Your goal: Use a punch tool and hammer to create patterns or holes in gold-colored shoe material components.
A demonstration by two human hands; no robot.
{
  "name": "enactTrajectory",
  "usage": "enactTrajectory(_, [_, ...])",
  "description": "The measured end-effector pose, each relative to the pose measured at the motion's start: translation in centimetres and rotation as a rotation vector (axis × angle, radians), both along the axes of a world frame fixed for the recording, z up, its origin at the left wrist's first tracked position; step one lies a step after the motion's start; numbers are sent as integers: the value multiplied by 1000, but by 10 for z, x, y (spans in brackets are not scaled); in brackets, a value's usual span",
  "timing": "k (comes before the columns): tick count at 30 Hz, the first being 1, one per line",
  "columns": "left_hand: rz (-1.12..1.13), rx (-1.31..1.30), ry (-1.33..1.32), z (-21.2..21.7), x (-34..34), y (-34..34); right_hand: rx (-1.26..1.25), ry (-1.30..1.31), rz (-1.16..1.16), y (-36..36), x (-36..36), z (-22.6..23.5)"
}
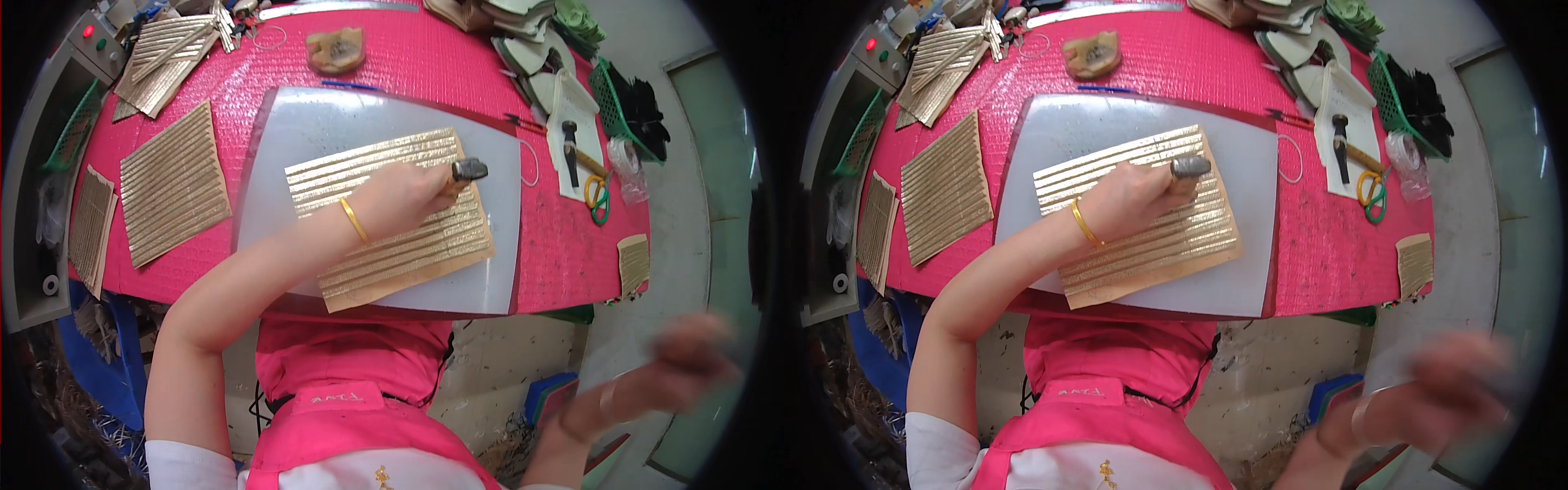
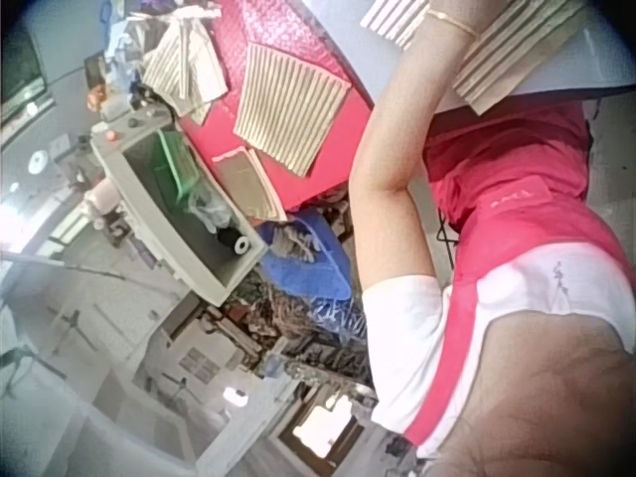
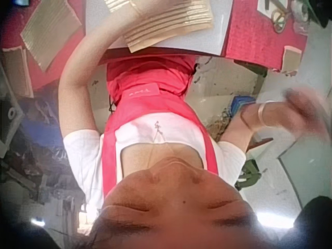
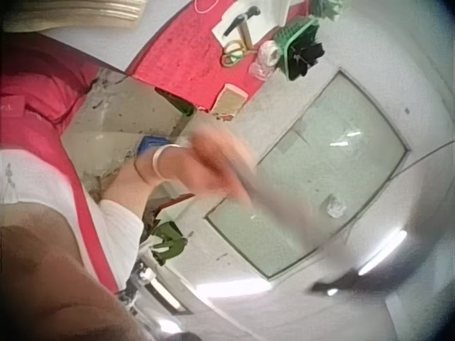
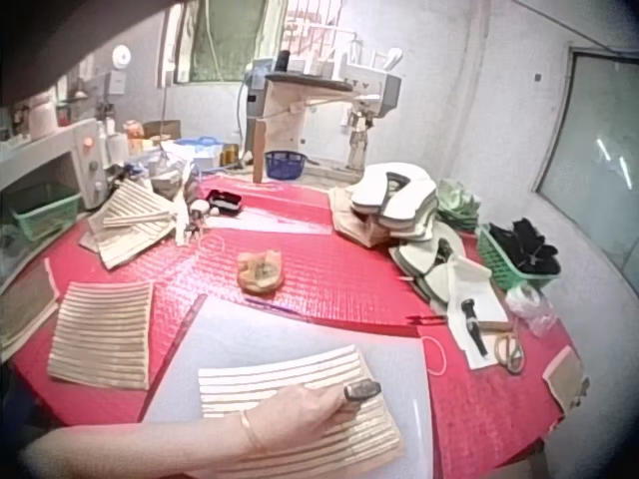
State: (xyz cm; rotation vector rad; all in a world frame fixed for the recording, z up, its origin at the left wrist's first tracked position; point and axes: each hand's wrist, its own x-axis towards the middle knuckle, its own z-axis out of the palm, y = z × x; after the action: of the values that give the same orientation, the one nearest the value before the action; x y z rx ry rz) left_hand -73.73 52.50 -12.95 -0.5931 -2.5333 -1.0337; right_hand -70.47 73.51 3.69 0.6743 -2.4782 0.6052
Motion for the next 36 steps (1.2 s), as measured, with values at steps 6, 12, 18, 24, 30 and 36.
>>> enactTrajectory(6, [-37, -16, 6, -7, 8, -6, -4, -688, -2, 48, 14, -34])
enactTrajectory(12, [15, 192, -92, -8, 8, -11, 54, -747, 27, 46, 9, -96])
enactTrajectory(18, [52, 394, -307, 13, 18, -13, 27, -784, 29, 46, 4, -102])
enactTrajectory(24, [103, 327, -255, 2, 12, -7, -25, -758, 57, 51, 1, -112])
enactTrajectory(30, [69, 291, -198, -1, 10, -2, -57, -753, 68, 57, -1, -118])
enactTrajectory(36, [60, 156, 18, -8, 14, 0, -239, -659, 21, 75, -3, -92])
